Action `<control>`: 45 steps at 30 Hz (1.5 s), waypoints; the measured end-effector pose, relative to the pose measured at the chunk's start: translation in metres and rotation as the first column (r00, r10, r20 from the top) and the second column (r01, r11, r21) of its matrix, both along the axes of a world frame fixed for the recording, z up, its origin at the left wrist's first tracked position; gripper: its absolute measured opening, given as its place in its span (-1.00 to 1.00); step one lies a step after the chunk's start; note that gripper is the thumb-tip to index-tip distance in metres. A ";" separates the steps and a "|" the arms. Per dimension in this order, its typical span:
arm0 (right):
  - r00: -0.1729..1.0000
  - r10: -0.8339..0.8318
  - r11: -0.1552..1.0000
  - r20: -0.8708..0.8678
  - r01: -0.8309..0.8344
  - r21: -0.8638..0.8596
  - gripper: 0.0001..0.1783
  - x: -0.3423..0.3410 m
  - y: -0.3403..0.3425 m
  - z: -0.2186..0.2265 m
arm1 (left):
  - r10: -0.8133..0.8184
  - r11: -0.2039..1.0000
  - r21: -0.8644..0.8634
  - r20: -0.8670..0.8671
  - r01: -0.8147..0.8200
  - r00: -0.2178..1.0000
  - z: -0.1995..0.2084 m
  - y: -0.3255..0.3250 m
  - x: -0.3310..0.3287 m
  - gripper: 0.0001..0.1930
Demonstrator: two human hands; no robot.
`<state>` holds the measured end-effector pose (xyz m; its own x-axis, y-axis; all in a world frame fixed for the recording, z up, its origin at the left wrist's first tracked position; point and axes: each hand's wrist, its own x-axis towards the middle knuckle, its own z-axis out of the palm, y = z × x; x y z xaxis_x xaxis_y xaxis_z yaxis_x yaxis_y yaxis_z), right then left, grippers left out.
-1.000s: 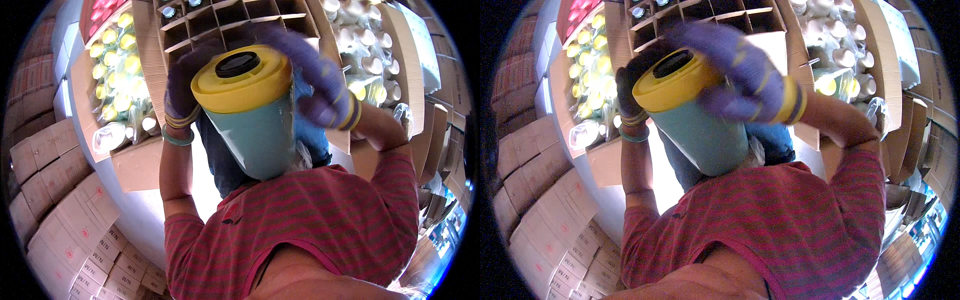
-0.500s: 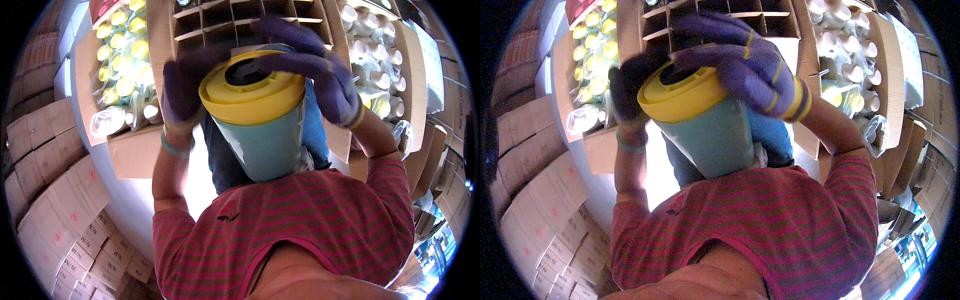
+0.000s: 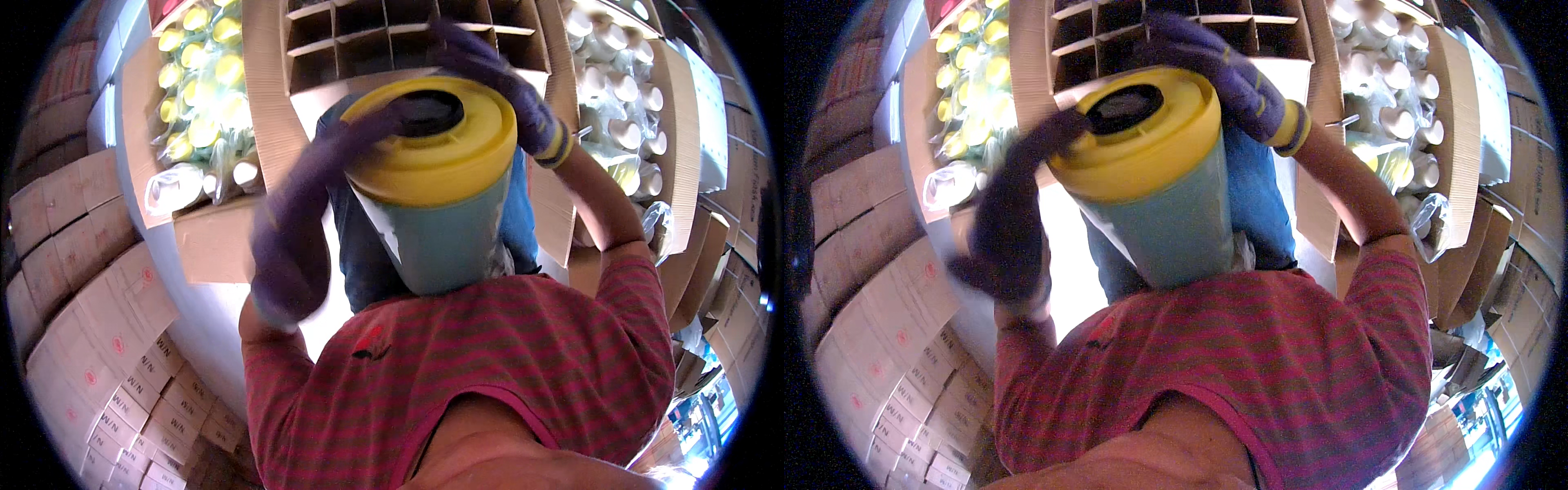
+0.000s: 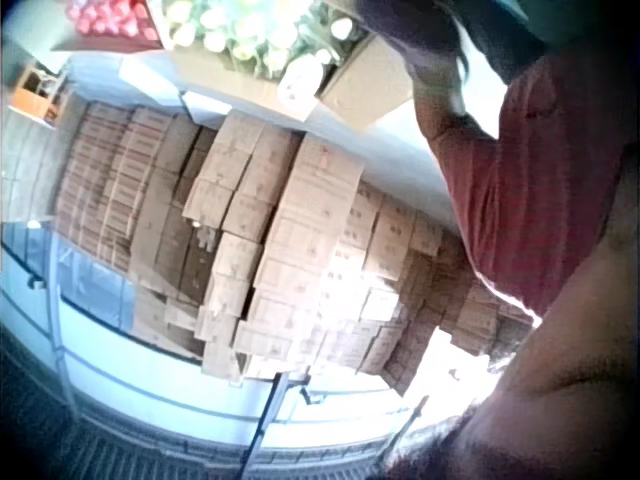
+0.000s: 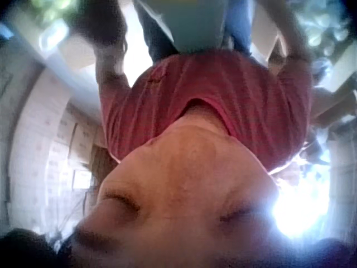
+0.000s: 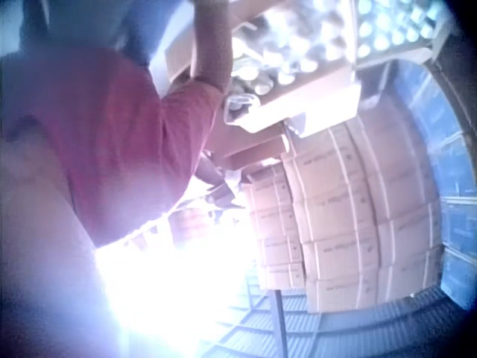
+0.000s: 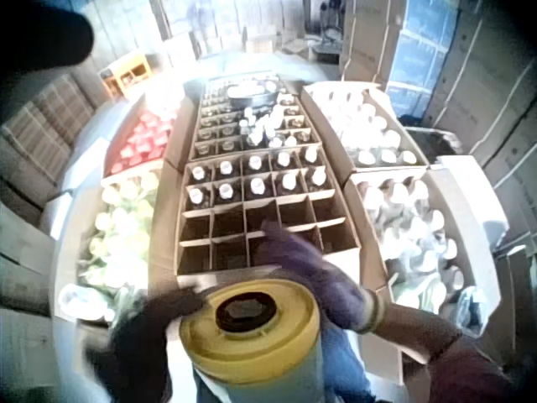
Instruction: The person sits on the floor surrounded by cardboard boxes and assembles plastic containers. They pick up a container, insert a plastic bag, place a lid on top, and secure it by pressing down. The person repeats this process for multiple containers, handling them one at a time.
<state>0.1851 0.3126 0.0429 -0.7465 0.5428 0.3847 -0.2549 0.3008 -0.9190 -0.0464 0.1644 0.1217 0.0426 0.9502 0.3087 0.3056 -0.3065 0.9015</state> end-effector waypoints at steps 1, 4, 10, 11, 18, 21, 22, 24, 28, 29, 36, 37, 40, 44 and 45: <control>0.999 -0.051 0.998 -0.007 0.051 -0.035 -0.31 0.003 -0.006 0.016 | 0.038 0.997 -0.078 0.149 -0.027 0.988 -0.009 0.008 -0.005 -0.30; 0.997 -0.062 0.917 0.035 0.043 0.397 -0.37 -0.004 -0.016 0.078 | 0.223 0.964 -0.235 0.461 -0.124 0.859 -0.024 0.019 0.007 -0.28; 1.000 0.000 0.972 0.015 -0.004 0.236 -0.46 0.003 -0.003 0.007 | 0.108 0.994 0.015 -0.009 -0.108 0.994 -0.012 -0.013 0.029 -0.49; 1.000 -0.003 0.992 0.025 -0.001 0.129 -0.42 0.001 -0.004 0.001 | 0.131 0.988 0.107 -0.144 -0.116 0.981 -0.003 -0.018 0.032 -0.49; 0.967 -0.200 0.976 0.159 0.183 0.114 -0.54 0.003 -0.068 0.029 | 0.215 0.963 -0.221 0.272 -0.157 0.938 -0.052 0.002 0.000 -0.48; 0.981 -0.194 0.980 0.004 0.194 -0.040 -0.55 -0.002 -0.036 0.027 | 0.044 0.997 -0.065 0.142 -0.035 0.989 -0.024 0.003 0.011 -0.43; 0.987 -0.160 0.982 -0.014 0.158 -0.107 -0.52 -0.002 -0.040 0.028 | -0.030 0.999 0.030 -0.061 0.032 0.998 -0.011 0.011 0.014 -0.43; 0.997 -0.038 0.988 -0.067 0.048 0.150 -0.45 -0.003 -0.038 0.039 | -0.010 0.997 -0.073 0.120 0.019 0.993 -0.021 0.019 0.005 -0.50; 0.989 -0.071 0.967 -0.126 0.099 0.233 -0.49 0.001 -0.018 0.028 | 0.145 0.989 -0.024 0.028 -0.145 0.989 -0.022 0.018 0.013 -0.59; 0.997 -0.055 0.996 -0.047 0.052 -0.070 -0.52 -0.009 -0.012 0.023 | 0.025 1.000 0.009 0.115 -0.026 0.993 -0.017 0.021 0.012 -0.58; 0.959 -0.266 0.931 0.096 0.282 -0.230 -0.54 0.009 -0.067 0.035 | 0.150 0.950 -0.312 0.508 0.019 0.848 -0.019 0.018 0.014 -0.50; 0.973 -0.230 0.963 0.018 0.230 -0.142 -0.56 0.005 -0.065 0.032 | 0.330 0.861 -0.505 0.646 0.062 0.689 -0.015 0.023 0.023 -0.51; 0.955 0.087 0.972 -0.284 -0.019 0.234 -0.60 -0.004 -0.043 0.057 | -0.060 0.992 -0.105 0.111 0.071 0.992 -0.054 0.019 -0.011 -0.51; 0.986 -0.163 0.982 -0.022 0.161 -0.096 -0.61 0.007 -0.036 0.036 | 0.011 0.946 -0.294 0.454 0.138 0.891 -0.010 0.019 0.015 -0.50; 0.985 -0.167 0.979 0.029 0.169 -0.109 -0.62 0.000 -0.031 0.034 | -0.095 0.977 -0.167 0.205 0.131 0.974 -0.009 0.025 0.013 -0.50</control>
<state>0.1849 0.2818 0.0773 -0.6478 0.6998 0.3010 -0.1905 0.2338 -0.9535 -0.0332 0.1897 0.1132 0.1087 0.9830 0.1479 0.0919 -0.1581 0.9831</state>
